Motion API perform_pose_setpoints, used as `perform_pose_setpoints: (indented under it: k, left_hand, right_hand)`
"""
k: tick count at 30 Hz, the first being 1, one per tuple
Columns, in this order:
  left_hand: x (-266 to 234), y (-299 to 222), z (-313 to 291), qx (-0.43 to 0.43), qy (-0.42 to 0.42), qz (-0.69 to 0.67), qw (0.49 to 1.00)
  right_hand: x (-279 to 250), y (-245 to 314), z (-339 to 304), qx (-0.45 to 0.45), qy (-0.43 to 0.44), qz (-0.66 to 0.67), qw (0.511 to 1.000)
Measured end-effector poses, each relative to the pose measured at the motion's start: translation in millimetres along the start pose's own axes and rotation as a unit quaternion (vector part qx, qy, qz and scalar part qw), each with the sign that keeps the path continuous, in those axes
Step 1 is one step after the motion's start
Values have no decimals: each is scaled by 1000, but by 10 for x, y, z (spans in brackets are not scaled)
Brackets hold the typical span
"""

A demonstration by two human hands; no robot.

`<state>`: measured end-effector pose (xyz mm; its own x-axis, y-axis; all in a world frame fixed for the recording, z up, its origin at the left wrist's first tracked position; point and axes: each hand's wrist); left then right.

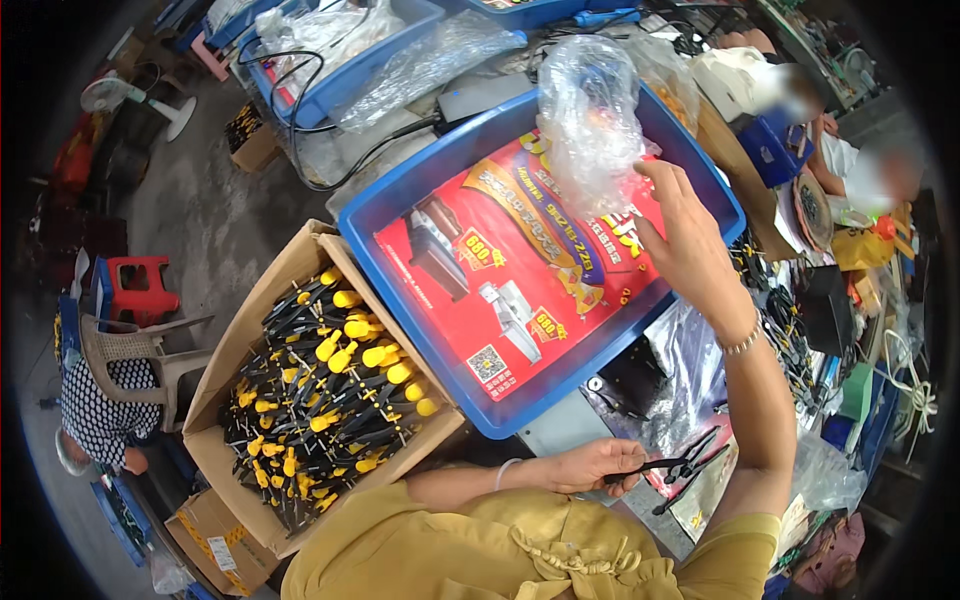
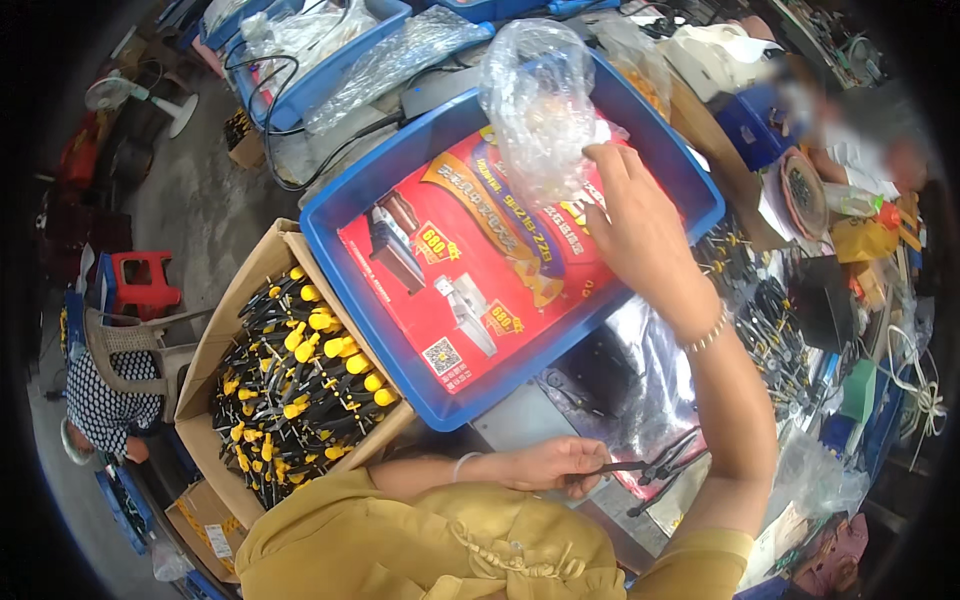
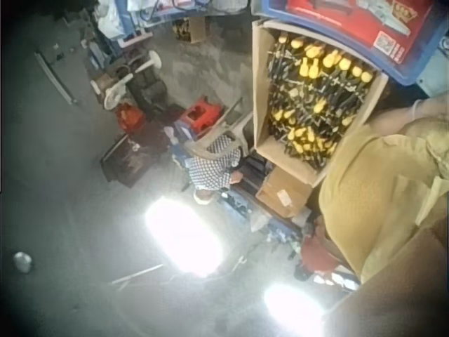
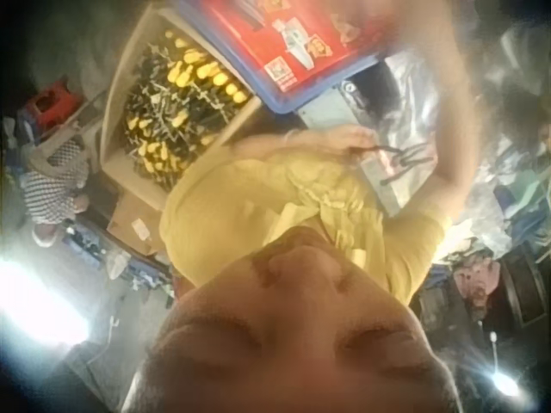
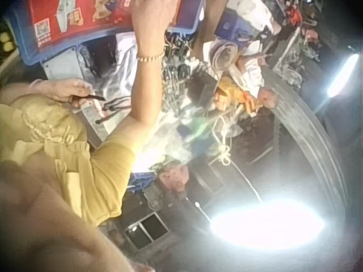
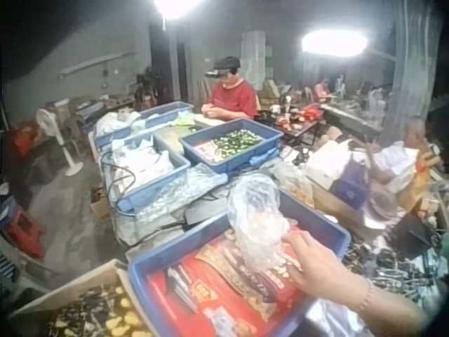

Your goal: The person assembles plastic tool parts by fitting small yellow pins into black handles by hand.

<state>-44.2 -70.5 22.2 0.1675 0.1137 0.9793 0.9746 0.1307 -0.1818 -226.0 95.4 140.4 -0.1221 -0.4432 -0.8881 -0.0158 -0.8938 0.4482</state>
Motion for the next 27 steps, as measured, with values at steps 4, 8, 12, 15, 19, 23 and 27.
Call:
perform_pose_setpoints:
  k: [4, 8, 12, 15, 19, 23, 27]
  left_hand:
    - [47, -1, 13, -3, -2, 16, 1000]
    - [6, 23, 6, -2, 12, 29, 1000]
    - [-43, 61, 2, -24, -1, 40, 999]
    - [-41, 59, -6, -1, 1, 21, 1000]
    - [4, 33, -26, -19, -10, 28, 999]
    - [36, 21, -27, -23, -26, 27, 999]
    - [88, 0, -18, -18, -33, 40, 999]
  right_hand:
    - [150, -481, 152, 33, -45, -19, 998]
    - [405, -459, 243, 84, 126, 134, 979]
    - [656, -112, 93, -28, 186, 183, 965]
    - [616, 35, -12, -58, 210, 116, 969]
    - [269, 13, -91, -31, 210, 82, 974]
    - [-13, -419, -156, -12, -64, 63, 996]
    - [-125, -992, -80, 46, -190, -51, 979]
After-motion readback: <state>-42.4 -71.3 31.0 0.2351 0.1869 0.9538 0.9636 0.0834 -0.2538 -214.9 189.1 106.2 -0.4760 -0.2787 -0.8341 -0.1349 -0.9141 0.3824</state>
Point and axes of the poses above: each hand's wrist, its own z-axis towards the middle knuckle, its own x-axis out of the palm, y = z × x, and after that the axes turned 11 degrees about x, right-handed
